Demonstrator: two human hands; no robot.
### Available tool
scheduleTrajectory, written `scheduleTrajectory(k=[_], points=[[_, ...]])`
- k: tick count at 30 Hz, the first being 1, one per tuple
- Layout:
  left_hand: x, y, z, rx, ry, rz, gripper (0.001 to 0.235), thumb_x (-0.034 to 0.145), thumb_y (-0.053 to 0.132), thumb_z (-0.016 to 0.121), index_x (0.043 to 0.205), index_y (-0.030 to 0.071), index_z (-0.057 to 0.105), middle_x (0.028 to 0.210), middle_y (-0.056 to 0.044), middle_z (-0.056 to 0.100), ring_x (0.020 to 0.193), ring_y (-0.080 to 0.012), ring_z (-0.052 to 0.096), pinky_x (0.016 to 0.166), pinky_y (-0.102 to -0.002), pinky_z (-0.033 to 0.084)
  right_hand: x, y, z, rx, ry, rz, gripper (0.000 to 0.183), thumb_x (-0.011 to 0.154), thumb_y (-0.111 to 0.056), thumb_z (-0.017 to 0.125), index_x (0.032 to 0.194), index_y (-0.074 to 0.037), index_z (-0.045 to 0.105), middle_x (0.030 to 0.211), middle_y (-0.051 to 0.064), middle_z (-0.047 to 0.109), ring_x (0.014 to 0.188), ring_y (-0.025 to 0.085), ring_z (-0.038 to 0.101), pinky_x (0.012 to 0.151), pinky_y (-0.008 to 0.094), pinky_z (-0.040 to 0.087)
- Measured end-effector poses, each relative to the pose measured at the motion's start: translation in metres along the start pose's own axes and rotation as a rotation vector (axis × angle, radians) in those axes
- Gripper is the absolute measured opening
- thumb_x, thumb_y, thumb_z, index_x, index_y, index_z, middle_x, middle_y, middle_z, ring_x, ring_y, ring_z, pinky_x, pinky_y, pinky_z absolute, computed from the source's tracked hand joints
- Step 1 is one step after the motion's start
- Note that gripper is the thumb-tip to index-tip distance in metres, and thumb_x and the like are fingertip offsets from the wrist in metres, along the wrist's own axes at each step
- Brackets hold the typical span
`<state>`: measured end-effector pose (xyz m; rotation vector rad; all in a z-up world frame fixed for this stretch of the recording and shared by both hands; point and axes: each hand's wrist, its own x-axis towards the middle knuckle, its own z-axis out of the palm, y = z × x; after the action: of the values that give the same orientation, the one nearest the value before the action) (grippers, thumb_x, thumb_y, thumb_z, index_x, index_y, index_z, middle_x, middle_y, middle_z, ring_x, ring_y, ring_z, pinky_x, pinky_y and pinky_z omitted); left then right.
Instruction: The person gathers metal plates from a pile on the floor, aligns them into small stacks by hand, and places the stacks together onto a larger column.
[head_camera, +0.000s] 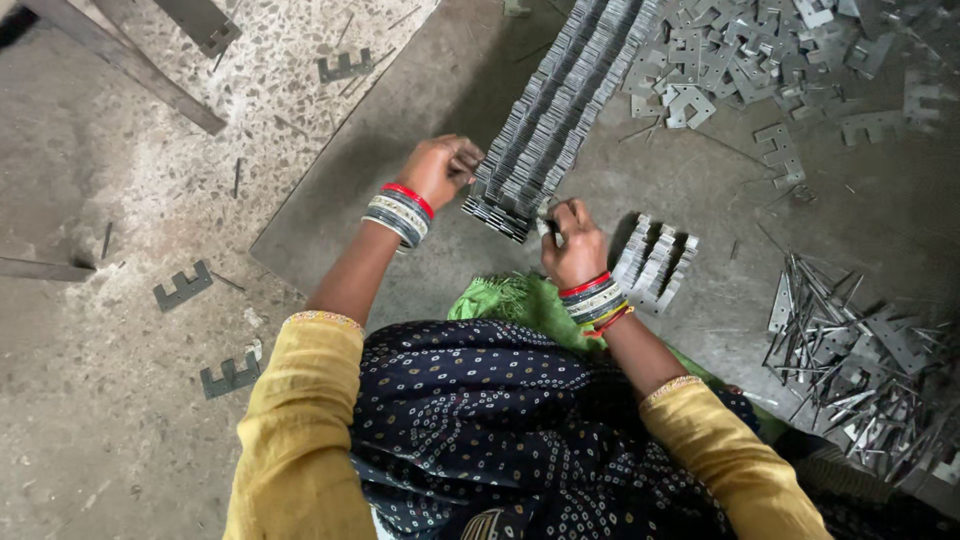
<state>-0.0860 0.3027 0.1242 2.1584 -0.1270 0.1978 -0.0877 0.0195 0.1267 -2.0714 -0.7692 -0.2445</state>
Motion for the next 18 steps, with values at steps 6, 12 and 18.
scheduleTrajectory(k=[6,12,18], points=[[-0.001,0.022,0.002,0.092,-0.029,-0.022,0.043,0.071,-0.008,0.084,0.108,0.004,0.065,0.099,-0.012,0.071,0.085,-0.0233,0.072,0.076,-0.034,0.061,0.004,-0.002,-0.004,-0.155,-0.012,-0.080,0.030,0.077,0.003,0.069,0.106,-0.005,0.062,0.107,0.014,0.064,0.084,0.039,0.068,0.072,0.048,0.057],[0.002,0.031,-0.002,0.442,-0.113,0.150,0.060,0.072,0.005,0.085,0.126,0.006,0.058,0.112,-0.019,0.061,0.089,-0.0384,0.068,0.076,-0.046,0.057,0.005,-0.006,-0.005,-0.182,-0.059,-0.096,0.037,0.072,-0.002,0.074,0.107,-0.003,0.060,0.107,0.018,0.061,0.087,0.042,0.066,0.070,0.050,0.055],[-0.003,0.016,0.004,0.669,-0.184,0.212,0.052,0.085,0.010,0.074,0.135,0.010,0.056,0.115,-0.017,0.058,0.090,-0.0409,0.067,0.075,-0.051,0.056,0.017,0.010,-0.003,-0.280,-0.085,-0.341,0.035,0.067,-0.002,0.071,0.100,-0.004,0.059,0.099,0.014,0.058,0.094,0.036,0.061,0.079,0.047,0.052]])
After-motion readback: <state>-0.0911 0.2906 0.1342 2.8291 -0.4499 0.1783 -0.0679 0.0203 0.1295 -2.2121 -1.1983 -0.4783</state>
